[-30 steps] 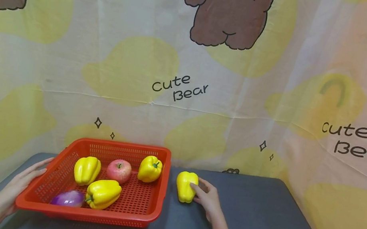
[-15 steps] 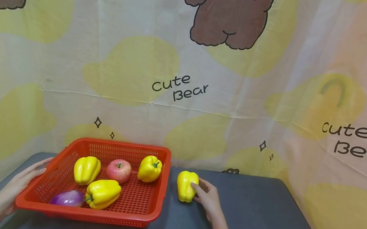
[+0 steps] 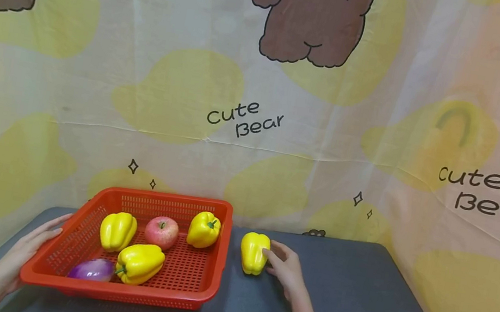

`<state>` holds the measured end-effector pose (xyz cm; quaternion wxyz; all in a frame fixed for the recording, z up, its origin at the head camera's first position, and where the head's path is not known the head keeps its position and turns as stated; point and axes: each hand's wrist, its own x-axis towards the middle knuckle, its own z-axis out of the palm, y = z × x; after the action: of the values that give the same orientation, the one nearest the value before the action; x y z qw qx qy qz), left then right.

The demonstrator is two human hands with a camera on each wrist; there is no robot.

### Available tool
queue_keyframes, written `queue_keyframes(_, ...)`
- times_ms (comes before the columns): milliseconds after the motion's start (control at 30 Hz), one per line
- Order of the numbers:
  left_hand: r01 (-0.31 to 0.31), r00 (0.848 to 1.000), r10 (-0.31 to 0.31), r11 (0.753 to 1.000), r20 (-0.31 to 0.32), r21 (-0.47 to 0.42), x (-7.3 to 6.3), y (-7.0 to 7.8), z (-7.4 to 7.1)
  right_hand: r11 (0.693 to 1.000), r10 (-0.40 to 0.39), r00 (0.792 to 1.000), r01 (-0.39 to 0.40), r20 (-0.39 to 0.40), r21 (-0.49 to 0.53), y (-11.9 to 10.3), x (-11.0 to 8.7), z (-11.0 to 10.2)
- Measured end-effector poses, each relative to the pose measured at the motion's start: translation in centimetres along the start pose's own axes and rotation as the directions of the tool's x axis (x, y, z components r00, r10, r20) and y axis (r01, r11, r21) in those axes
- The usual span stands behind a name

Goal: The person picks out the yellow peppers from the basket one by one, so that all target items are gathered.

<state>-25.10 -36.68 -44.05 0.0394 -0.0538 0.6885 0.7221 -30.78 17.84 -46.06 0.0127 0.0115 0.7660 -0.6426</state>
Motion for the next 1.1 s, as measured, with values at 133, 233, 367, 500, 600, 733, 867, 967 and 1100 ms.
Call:
queue_keyframes(133, -0.038, 0.999, 0.039, 0.999, 0.023, -0.037, -0.1, -0.2, -0.1, 1.0, 0.002, 1.0, -0.002, -0.006, 0.006, -0.2, -0.1, -0.2)
queue_keyframes(233, -0.069, 0.997, 0.071, 0.997, 0.043, -0.038, -0.1, -0.5, -0.3, 1.0, 0.005, 1.0, -0.005, -0.011, 0.002, -0.3, -0.1, -0.3)
queue_keyframes(367, -0.12, 0.988, 0.122, 0.992, 0.1, -0.027, 0.0, -1.0, -0.5, 1.0, 0.009, 1.0, -0.009, -0.013, -0.003, -0.3, -0.1, -0.5)
queue_keyframes(500, -0.129, 0.982, 0.133, 0.991, 0.136, -0.036, 0.1, -1.4, -0.6, 1.0, 0.007, 1.0, -0.007, -0.014, -0.001, -0.4, -0.1, -0.7)
queue_keyframes(600, -0.115, 0.985, 0.118, 0.993, 0.125, -0.028, 0.1, -1.6, -0.5, 1.0, 0.0, 1.0, 0.0, -0.012, 0.0, -0.5, -0.1, -0.9)
queue_keyframes(733, -0.134, 0.981, 0.14, 0.99, 0.137, -0.052, 0.2, -1.8, -0.3, 1.0, -0.004, 1.0, 0.004, -0.008, -0.002, -0.5, -0.1, -1.2)
queue_keyframes(867, -0.187, 0.96, 0.208, 0.975, 0.186, -0.122, 0.3, -2.1, -0.3, 1.0, -0.005, 1.0, 0.005, -0.003, -0.003, -0.8, -0.2, -1.4)
queue_keyframes(967, -0.228, 0.925, 0.277, 0.952, 0.259, -0.203, 0.5, -2.3, -0.2, 1.0, -0.011, 1.0, 0.011, -0.001, -0.004, -1.1, -0.3, -1.6)
queue_keyframes(1100, -0.23, 0.86, 0.352, 0.913, 0.369, -0.337, 0.7, -2.5, -0.4, 1.0, -0.022, 1.0, 0.022, -0.008, -0.006, -1.5, -0.5, -1.8)
